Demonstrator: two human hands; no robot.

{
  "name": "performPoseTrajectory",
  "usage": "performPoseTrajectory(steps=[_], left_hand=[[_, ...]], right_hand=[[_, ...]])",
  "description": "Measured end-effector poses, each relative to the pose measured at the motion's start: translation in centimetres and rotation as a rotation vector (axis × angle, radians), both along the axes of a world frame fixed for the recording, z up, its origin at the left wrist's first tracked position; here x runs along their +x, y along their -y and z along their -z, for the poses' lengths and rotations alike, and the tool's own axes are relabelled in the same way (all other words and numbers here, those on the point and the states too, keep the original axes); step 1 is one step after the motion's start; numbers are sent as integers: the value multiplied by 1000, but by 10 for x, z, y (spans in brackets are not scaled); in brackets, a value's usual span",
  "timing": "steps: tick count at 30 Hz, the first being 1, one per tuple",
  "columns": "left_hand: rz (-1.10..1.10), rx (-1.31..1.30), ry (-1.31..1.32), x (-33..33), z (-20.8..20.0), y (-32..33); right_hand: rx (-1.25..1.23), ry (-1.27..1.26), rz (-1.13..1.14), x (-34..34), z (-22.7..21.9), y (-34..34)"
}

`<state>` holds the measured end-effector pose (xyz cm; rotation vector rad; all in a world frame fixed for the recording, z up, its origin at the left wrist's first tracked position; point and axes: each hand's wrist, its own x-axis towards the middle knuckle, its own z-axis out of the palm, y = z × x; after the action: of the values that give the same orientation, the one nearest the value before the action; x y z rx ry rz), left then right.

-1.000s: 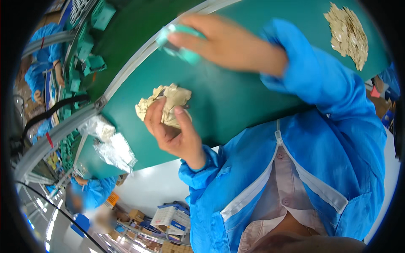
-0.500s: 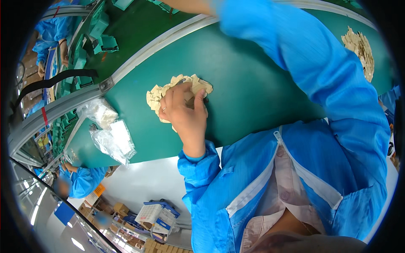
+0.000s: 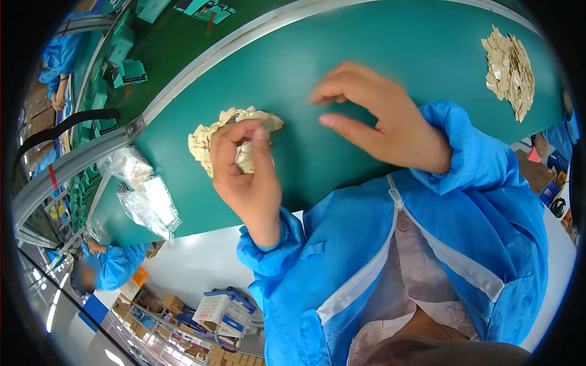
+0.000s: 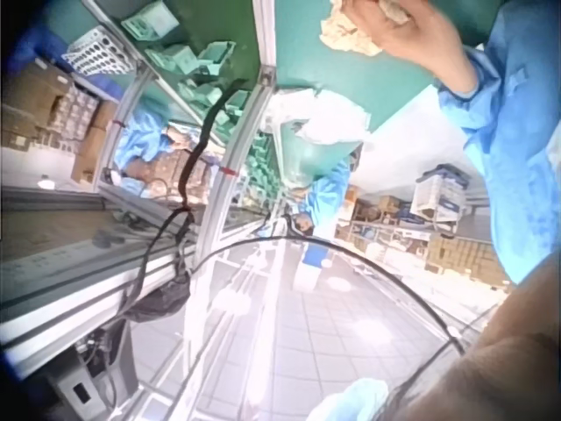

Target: The person removes a black component from a plastic bag, peels the backing from an adhesive strip, and presses the strip onto the component. They then press the component into a green plastic housing and repeat the process.

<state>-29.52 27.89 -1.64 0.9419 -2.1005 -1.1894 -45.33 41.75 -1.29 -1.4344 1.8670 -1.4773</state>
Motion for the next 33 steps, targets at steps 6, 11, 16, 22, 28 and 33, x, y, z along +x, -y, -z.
performPoseTrajectory(steps=[6, 11, 16, 22, 28, 33], left_hand=[[265, 564, -177, -18, -11, -36], [328, 845, -219, -19, -1, -43], [329, 778, -195, -27, 7, -51], [336, 409, -81, -33, 1, -53], [406, 107, 37, -35, 1, -52], [430, 267, 58, -33, 0, -52]], right_hand=[[-34, 497, 3, 9, 6, -14], [-74, 757, 37, 7, 3, -33], [-65, -265, 133, -6, 10, -41], [54, -567, 185, -1, 9, -44], [85, -722, 191, 3, 15, -43], [138, -387, 172, -2, 14, -44]])
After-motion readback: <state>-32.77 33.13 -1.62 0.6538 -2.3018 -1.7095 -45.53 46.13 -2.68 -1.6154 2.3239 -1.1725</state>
